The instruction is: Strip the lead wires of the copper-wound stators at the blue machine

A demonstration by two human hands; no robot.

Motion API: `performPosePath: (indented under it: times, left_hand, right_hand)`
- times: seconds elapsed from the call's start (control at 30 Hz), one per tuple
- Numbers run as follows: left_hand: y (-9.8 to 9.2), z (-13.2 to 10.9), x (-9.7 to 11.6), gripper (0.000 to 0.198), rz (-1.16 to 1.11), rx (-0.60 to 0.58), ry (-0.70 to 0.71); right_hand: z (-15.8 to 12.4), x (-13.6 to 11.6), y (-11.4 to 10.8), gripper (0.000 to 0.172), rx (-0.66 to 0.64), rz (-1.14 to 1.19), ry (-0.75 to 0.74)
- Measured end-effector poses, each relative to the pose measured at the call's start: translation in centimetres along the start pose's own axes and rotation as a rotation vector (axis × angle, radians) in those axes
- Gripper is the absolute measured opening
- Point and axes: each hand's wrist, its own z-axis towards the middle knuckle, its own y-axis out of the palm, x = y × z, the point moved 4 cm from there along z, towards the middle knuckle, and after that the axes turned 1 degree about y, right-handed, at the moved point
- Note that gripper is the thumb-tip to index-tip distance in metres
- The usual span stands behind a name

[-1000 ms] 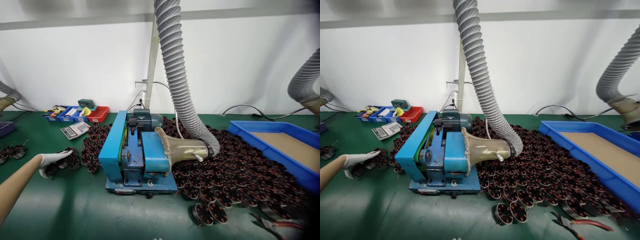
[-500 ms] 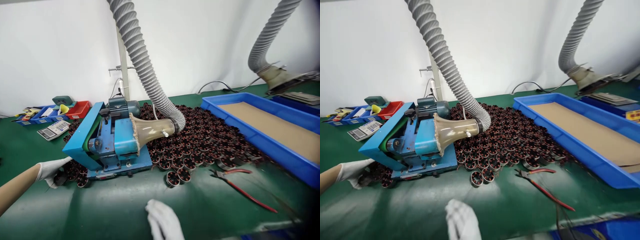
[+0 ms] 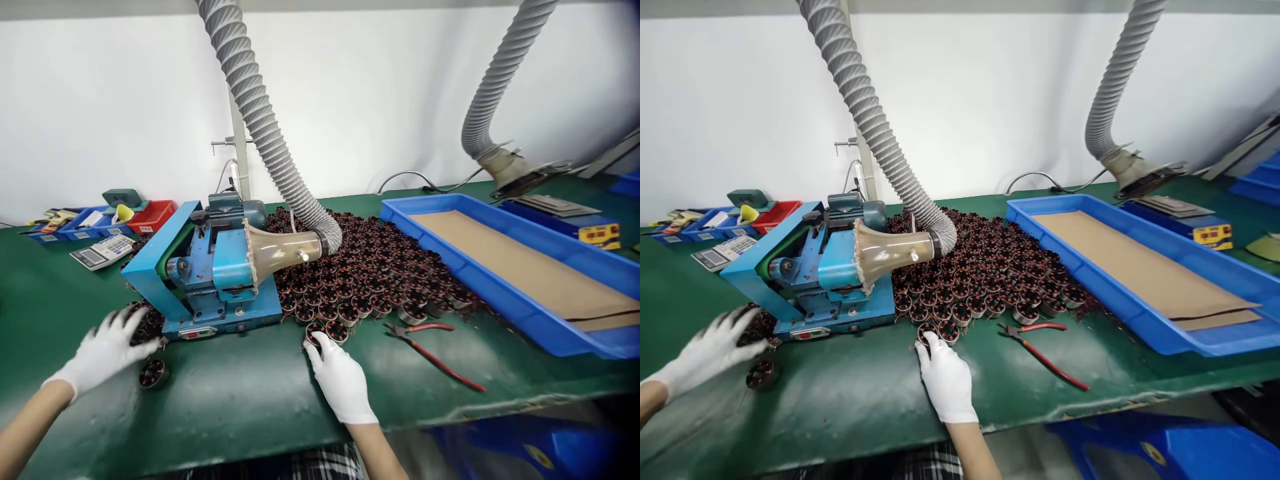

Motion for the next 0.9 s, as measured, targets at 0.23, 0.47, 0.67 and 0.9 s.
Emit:
performPosePath:
  times: [0.23, 0.47, 0.67, 0.9]
  left_hand:
    - [7.2, -4.3, 1.0, 0.081, 0.022, 0.156, 0.151]
    - [8.9, -2.2, 3.5, 0.082, -0.024, 0.508, 0.061]
    - [7.5, -3.7, 5.2, 0.037, -0.092, 0.635, -0.141]
    - [5.1, -6.4, 8.4, 0.007, -0.020, 0.442, -0.070]
  right_hand:
    - [-0.2, 0.3, 0.5, 0.032, 0.051, -0.042, -0.007]
    - [0.0, 0.3, 1.0, 0.039, 0.100, 0.036, 0.040]
    - [-0.8, 2.0, 1.5, 0.046, 0.199, 0.374, 0.108]
    - [-3.5, -1.4, 0.9, 0.034, 0.212, 0.505, -0.271]
